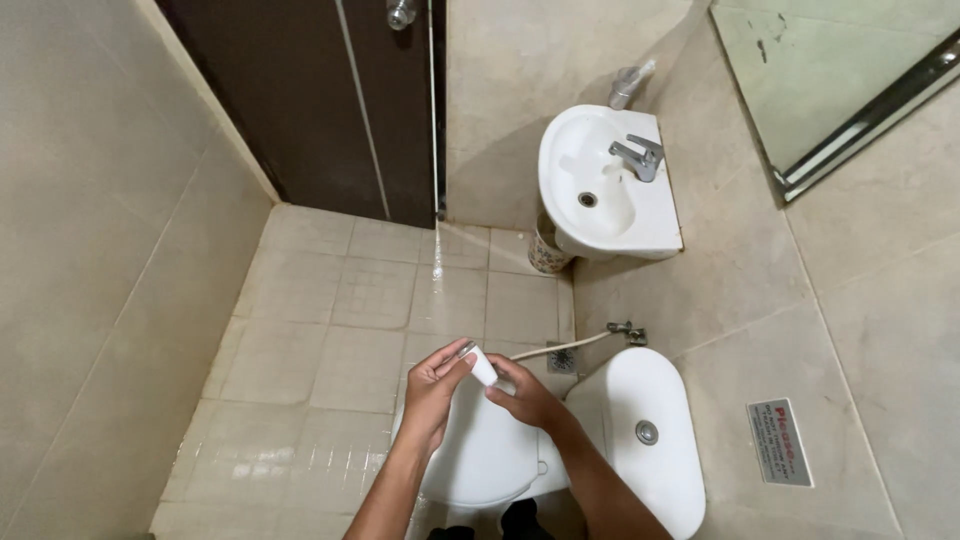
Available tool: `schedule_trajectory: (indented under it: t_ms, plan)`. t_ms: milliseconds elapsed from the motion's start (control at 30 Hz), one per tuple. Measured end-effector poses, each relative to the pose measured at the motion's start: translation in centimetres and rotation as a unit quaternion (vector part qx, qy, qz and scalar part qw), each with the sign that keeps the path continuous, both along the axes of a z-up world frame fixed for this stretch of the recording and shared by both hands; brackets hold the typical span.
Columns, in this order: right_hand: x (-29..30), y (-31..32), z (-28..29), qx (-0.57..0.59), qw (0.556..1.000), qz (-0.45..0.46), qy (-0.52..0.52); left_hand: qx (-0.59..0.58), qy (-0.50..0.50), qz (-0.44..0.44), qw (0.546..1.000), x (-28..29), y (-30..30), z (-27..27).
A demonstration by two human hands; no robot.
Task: The person uses a handheld bidet sprayer to rinse the bathroom floor and the toilet bowl. They direct the water stream across the tiled floor and into the toilet, moving the sprayer around to cover different areas.
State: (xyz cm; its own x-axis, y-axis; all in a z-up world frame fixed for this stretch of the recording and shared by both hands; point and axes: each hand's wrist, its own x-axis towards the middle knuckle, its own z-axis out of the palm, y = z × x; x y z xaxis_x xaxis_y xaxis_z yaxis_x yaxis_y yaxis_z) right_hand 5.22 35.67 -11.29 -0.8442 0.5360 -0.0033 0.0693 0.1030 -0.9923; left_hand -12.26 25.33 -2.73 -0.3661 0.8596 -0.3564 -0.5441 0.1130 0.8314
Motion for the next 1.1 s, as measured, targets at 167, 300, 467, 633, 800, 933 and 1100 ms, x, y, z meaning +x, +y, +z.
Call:
schedule_trajectory:
  t_ms: [167, 300, 467, 633, 800, 933, 1100]
  plan:
    - [-3.3, 0.1, 2.9, -0.002, 0.996, 0.088, 0.002, 0.035, -0.082, 0.029, 0.996, -3.7, -2.5, -0.3]
    - [-5.7, 0.6, 1.7, 0.021, 0.989, 0.140, -0.027, 0.067, -0.120, 0.057, 0.989, -5.6, -4.2, -0.4]
    - [-7.7, -1.3, 1.4, -0.080, 0.978, 0.189, -0.025, 0.057, -0.096, 0.081, 0.990, -6.3, -6.1, 0.4]
    - [-9.8, -4.0, 3.6, -0.076, 0.972, 0.221, -0.003, -0.027, 0.061, 0.110, 0.992, -6.6, -9.9, 0.6]
    - [-12.5, -5.4, 6.3, 0.001, 0.969, 0.240, -0.066, -0.311, 0.307, 0.066, 0.897, -5.0, -13.4, 8.1]
    - [-14.1, -6.2, 7.6, 0.033, 0.952, 0.289, -0.093, -0.184, 0.390, 0.161, 0.888, -3.7, -15.8, 3.5]
    - [-13.7, -6.3, 8.1, 0.061, 0.939, 0.335, -0.056, -0.163, 0.492, 0.185, 0.835, -1.6, -16.5, 2.3]
